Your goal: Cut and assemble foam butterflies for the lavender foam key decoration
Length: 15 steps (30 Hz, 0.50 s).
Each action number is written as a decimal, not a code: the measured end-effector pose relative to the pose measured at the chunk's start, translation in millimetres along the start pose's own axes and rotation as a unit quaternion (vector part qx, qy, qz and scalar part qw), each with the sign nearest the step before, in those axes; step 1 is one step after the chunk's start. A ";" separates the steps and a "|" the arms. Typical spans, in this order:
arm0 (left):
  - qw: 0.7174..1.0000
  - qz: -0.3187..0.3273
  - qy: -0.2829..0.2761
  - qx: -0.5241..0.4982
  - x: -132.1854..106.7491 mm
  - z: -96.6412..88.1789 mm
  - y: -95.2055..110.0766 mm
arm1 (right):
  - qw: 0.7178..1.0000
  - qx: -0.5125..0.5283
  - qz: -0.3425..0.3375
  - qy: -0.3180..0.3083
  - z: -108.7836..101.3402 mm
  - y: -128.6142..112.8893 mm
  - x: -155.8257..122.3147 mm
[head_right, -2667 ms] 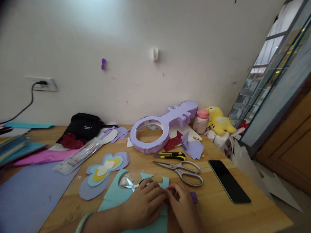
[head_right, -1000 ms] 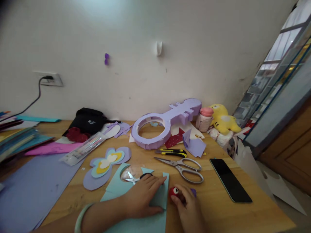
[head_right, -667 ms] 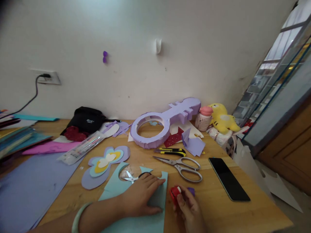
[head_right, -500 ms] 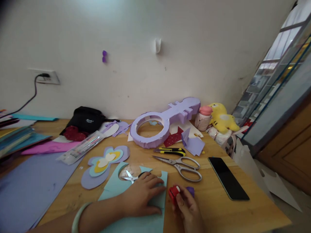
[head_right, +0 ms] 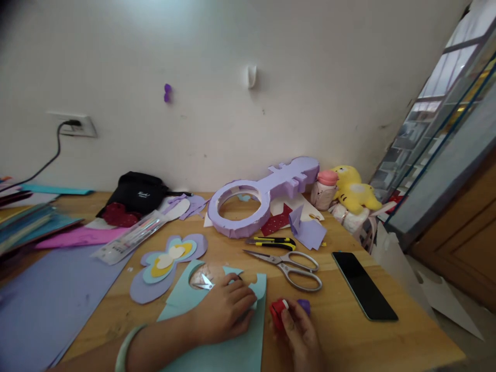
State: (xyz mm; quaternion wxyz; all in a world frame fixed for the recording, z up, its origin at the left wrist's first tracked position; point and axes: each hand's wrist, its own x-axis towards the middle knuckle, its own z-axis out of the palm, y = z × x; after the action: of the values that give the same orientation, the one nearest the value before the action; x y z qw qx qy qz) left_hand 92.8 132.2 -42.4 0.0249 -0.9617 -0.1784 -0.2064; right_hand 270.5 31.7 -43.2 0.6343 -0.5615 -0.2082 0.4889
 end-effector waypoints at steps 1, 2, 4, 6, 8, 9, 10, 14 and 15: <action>1.000 -0.008 0.001 0.002 0.2 0.3 -0.2 | 1.000 0.003 0.003 -0.005 -0.1 0.6 0.0; 1.000 -0.018 -0.001 0.001 0.4 0.2 -0.3 | 1.000 0.009 0.009 -0.006 -0.2 1.0 0.2; 0.999 -0.037 -0.014 -0.020 0.8 -0.9 -0.3 | 1.000 0.018 0.019 0.000 -0.4 1.1 1.2; 0.996 -0.059 -0.027 -0.062 1.4 -3.0 0.1 | 1.000 0.013 0.016 0.005 -0.5 0.8 3.0; 0.988 -0.094 -0.036 -0.113 2.7 -5.8 0.3 | 1.000 -0.018 0.006 0.010 0.3 0.3 5.7; 0.982 -0.122 -0.041 -0.140 3.7 -7.4 0.1 | 0.999 -0.042 0.000 0.016 1.6 0.0 7.2; 0.972 -0.157 -0.045 -0.168 5.0 -8.9 -0.4 | 0.997 -0.070 -0.009 0.026 3.7 -0.2 9.0; 0.901 -0.303 -0.043 -0.307 10.7 -13.6 -5.7 | 0.988 -0.147 -0.048 0.028 16.9 0.2 17.1; 0.880 -0.326 -0.039 -0.345 11.6 -13.9 -7.5 | 0.986 -0.155 -0.052 0.018 19.9 1.1 19.4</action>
State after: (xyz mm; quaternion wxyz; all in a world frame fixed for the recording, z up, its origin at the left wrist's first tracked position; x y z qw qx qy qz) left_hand 94.7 141.4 -25.2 -0.3837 -0.8045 -0.3998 -0.2137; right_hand 262.3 58.3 -44.1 0.5677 -0.6502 -0.2992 0.4068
